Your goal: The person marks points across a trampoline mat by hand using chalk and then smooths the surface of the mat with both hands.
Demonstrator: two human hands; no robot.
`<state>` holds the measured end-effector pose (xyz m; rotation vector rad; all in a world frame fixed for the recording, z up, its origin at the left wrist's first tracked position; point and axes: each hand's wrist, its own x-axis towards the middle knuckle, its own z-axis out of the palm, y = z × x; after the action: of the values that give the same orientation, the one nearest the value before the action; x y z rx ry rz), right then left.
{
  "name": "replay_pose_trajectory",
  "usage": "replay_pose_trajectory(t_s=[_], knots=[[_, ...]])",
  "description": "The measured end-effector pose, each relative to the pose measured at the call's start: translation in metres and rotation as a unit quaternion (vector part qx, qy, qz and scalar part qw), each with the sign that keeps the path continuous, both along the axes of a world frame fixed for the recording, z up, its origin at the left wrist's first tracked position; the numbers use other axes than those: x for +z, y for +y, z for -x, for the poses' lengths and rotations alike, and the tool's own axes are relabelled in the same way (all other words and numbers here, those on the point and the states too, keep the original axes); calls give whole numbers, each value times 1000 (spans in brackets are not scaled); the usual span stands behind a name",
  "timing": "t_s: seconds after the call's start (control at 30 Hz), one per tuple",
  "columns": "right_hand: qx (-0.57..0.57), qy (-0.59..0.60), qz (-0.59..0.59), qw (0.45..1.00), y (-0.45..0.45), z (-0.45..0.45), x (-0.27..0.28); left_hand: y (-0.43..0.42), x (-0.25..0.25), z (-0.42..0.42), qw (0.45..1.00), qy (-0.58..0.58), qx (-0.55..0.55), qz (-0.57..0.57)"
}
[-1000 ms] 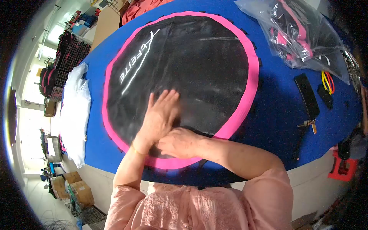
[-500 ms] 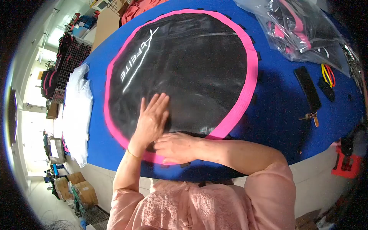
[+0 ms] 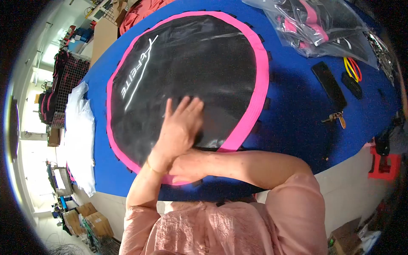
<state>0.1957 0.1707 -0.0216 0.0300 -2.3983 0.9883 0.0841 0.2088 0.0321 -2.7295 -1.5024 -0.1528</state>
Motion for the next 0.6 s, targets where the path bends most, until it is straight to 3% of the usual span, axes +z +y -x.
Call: replay_pose_trajectory(t_s=[0.07, 0.13, 0.23, 0.37, 0.43, 0.47, 0.6], knots=[[15, -14, 28, 999, 5, -4, 9, 2, 0, 11, 999, -2, 35, 0], [50, -139, 29, 989, 9, -8, 25, 3, 0, 15, 999, -6, 38, 4], [29, -43, 44, 998, 5, -4, 12, 2, 0, 6, 999, -43, 9, 28], [59, -88, 24, 994, -6, 8, -20, -2, 7, -26, 996, -33, -65, 59], [42, 45, 50, 997, -14, 19, -42, -1, 9, -31, 994, -24, -75, 74], [39, 46, 50, 997, -14, 19, -45, 0, 9, -32, 994, -16, -76, 75], [23, -20, -5, 1000, 2, 3, -2, 4, 10, -19, 998, 2, -28, 59]])
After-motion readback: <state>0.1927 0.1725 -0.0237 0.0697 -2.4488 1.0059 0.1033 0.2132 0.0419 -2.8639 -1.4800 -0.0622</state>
